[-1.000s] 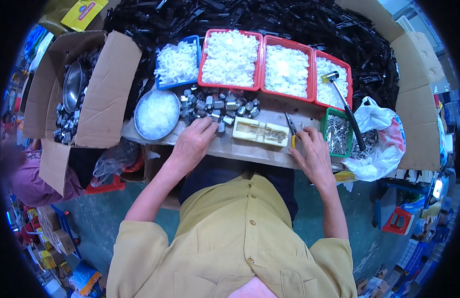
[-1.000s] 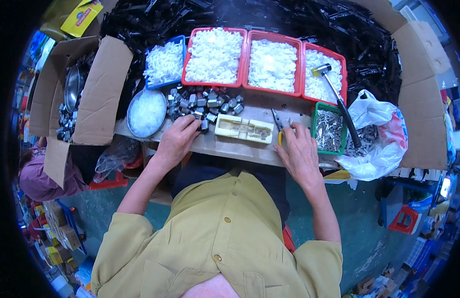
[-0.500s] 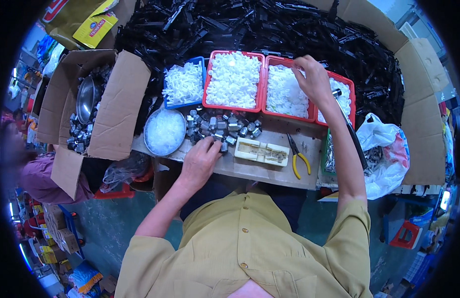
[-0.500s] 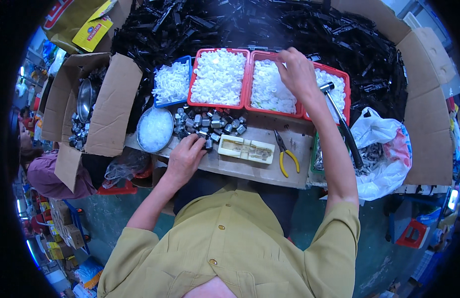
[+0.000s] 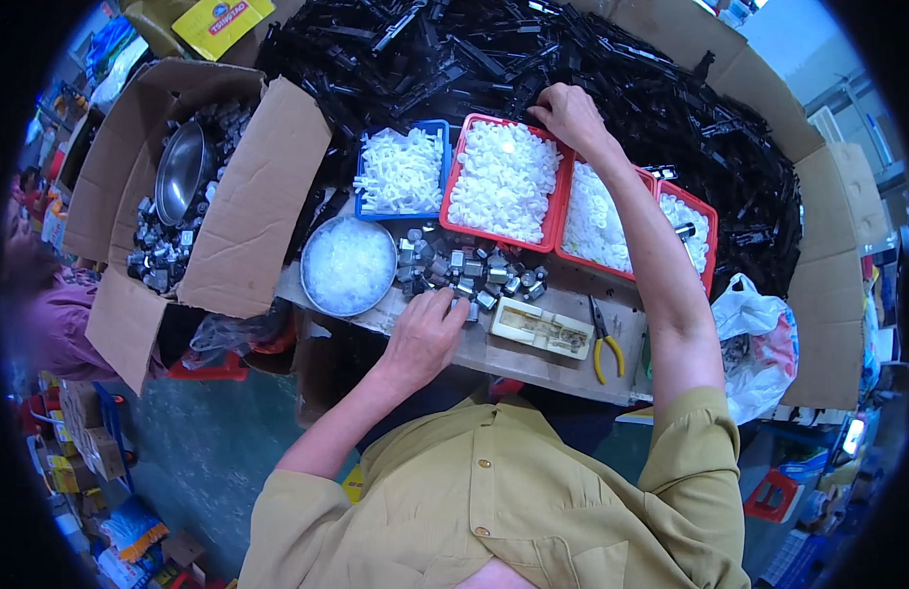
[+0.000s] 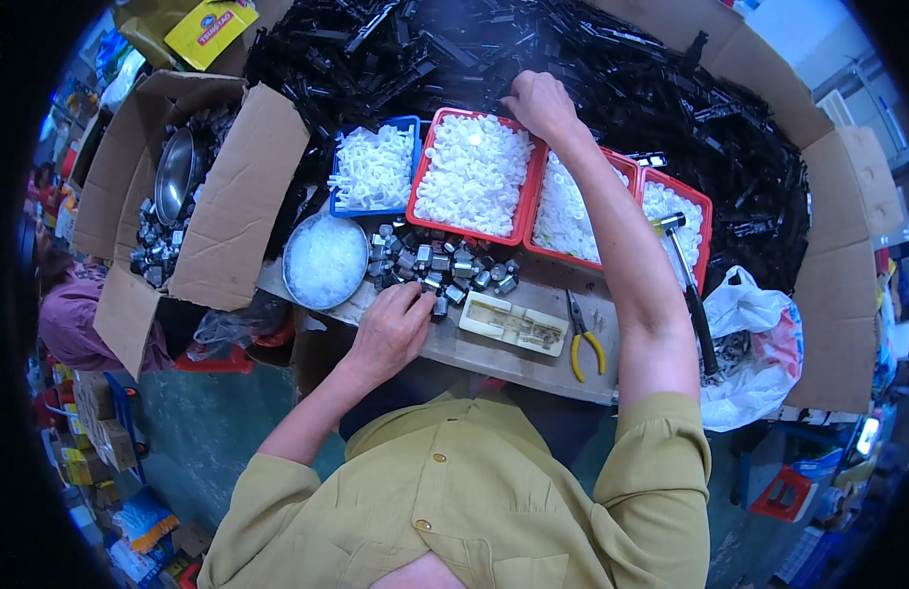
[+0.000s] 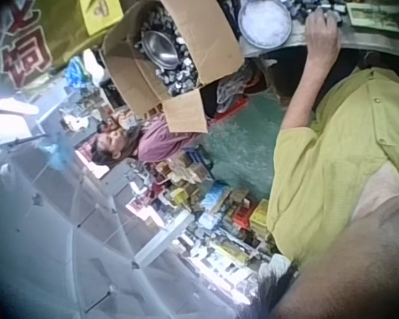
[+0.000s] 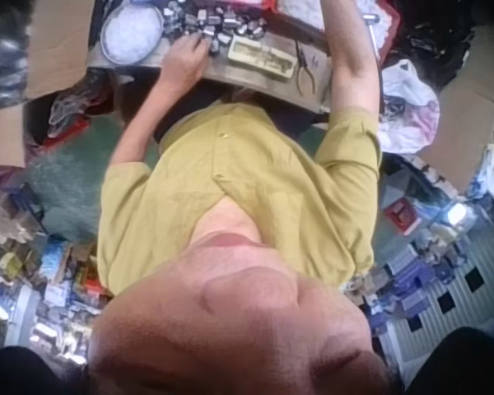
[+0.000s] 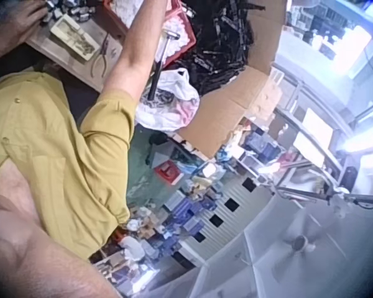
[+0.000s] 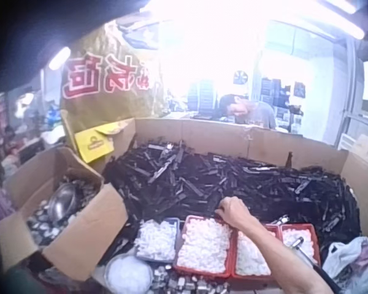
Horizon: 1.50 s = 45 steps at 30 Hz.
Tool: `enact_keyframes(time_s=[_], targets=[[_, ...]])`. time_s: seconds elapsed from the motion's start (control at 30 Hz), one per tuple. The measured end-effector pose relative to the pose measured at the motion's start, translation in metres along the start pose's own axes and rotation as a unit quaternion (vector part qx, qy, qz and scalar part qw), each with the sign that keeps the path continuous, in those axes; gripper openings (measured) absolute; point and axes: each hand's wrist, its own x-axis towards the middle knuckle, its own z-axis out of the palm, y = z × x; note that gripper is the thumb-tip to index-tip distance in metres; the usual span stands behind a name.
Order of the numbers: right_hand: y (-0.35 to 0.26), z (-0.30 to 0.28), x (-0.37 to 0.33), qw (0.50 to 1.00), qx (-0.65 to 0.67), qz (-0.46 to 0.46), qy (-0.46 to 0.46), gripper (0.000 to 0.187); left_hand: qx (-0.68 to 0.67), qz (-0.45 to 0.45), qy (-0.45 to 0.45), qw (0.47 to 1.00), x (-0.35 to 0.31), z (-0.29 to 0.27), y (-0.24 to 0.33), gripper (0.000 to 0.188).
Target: The person assembles small metal lock cylinders at a workbench. They insert white plastic components and metal pins into the cylinders, then use a hammer to tap the parts into place. The person also uses pliers to adjust components and places finished units into a cardboard box.
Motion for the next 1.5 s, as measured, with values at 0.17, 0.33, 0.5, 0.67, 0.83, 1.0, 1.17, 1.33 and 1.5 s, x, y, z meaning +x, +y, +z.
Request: enact_keyframes(time_s=[0.17,0.33,0.5,0.67,0.83,1.0,1.17,1.33,1.5], targets=[[0.026,-0.028,-0.009,0.976,0.007,-0.002,0.220,0.025,-0.014,0.002,-0.015,1.000,0.003,-0.002,0.000,0.032],[0.024,-0.071,-0.058,0.968,0.026,-0.020,0.248,0.033,-0.028,0.033,-0.002,0.999,0.004,-0.004,-0.005,0.028],[-0.016,-0.078,-0.174,0.993,0.068,-0.054,0.082,0.062,-0.036,0.024,-0.028,0.999,-0.002,-0.006,-0.002,0.035],[-0.058,-0.044,-0.273,0.989,0.092,-0.091,-0.071,0.053,-0.011,0.026,-0.049,0.998,-0.011,-0.008,0.004,0.041],[-0.068,0.002,-0.290,0.975,0.131,-0.172,-0.047,0.018,-0.044,0.002,-0.024,0.999,-0.015,-0.006,-0.001,0.039],[-0.066,0.010,-0.287,0.975,0.051,-0.215,-0.005,0.007,-0.066,-0.052,0.024,0.996,-0.013,-0.010,0.004,0.037],[-0.059,0.018,-0.296,0.972,0.047,-0.231,0.011,0.004,-0.144,-0.125,0.057,0.980,-0.005,-0.016,0.016,0.038],[-0.056,0.016,-0.296,0.973,0.091,-0.213,0.008,0.010,-0.413,-0.216,0.051,0.883,-0.001,-0.007,0.020,0.038],[-0.064,-0.001,-0.296,0.967,0.177,-0.162,0.088,0.030,-0.693,-0.286,0.010,0.661,0.007,-0.002,0.033,0.037]])
